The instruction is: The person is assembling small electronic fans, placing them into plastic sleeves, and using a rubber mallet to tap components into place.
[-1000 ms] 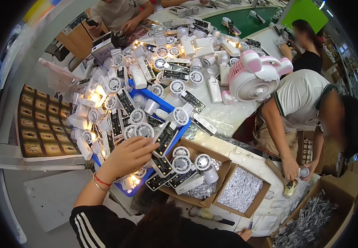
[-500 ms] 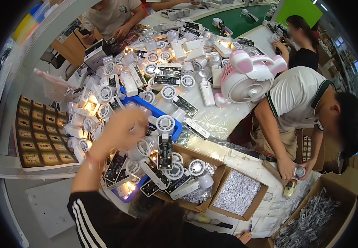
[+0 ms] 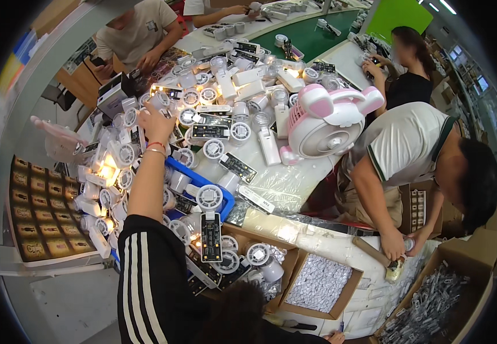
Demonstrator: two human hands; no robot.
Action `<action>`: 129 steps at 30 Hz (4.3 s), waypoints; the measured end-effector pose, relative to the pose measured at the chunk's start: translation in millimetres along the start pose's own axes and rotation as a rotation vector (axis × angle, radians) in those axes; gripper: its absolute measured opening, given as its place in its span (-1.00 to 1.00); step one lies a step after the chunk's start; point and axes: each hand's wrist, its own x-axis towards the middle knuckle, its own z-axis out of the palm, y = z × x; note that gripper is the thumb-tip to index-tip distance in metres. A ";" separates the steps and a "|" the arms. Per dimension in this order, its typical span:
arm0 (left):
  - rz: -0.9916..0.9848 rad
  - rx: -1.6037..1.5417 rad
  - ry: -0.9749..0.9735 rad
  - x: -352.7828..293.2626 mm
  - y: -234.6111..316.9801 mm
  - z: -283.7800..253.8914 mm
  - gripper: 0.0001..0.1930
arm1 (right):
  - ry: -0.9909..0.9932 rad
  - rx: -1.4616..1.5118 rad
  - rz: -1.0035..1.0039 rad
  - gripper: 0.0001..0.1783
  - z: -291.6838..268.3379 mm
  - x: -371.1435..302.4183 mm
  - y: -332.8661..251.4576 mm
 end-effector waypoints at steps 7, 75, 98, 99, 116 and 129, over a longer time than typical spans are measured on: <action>-0.017 0.003 0.029 -1.6 2.4 -7.7 0.19 | 0.097 -0.002 0.192 -0.60 68.9 -6.6 29.6; 1.442 -0.206 -0.686 -307.3 42.0 -178.4 -0.63 | 0.282 0.135 0.013 -0.71 39.2 7.3 15.2; 1.699 -0.184 -0.890 -308.7 145.9 -181.1 -0.50 | 0.285 0.195 -0.007 -0.74 43.0 5.1 17.6; 1.742 -0.097 -1.006 -325.7 139.9 -163.6 -0.49 | 0.292 0.196 -0.025 -0.74 45.2 7.7 17.8; 0.946 0.036 -0.567 -74.1 119.8 -51.7 -0.32 | 0.354 0.198 -0.037 -0.74 46.4 7.9 18.0; 0.828 0.291 -0.621 -14.3 124.8 15.1 0.25 | 0.353 0.163 0.075 -0.77 61.0 3.5 19.7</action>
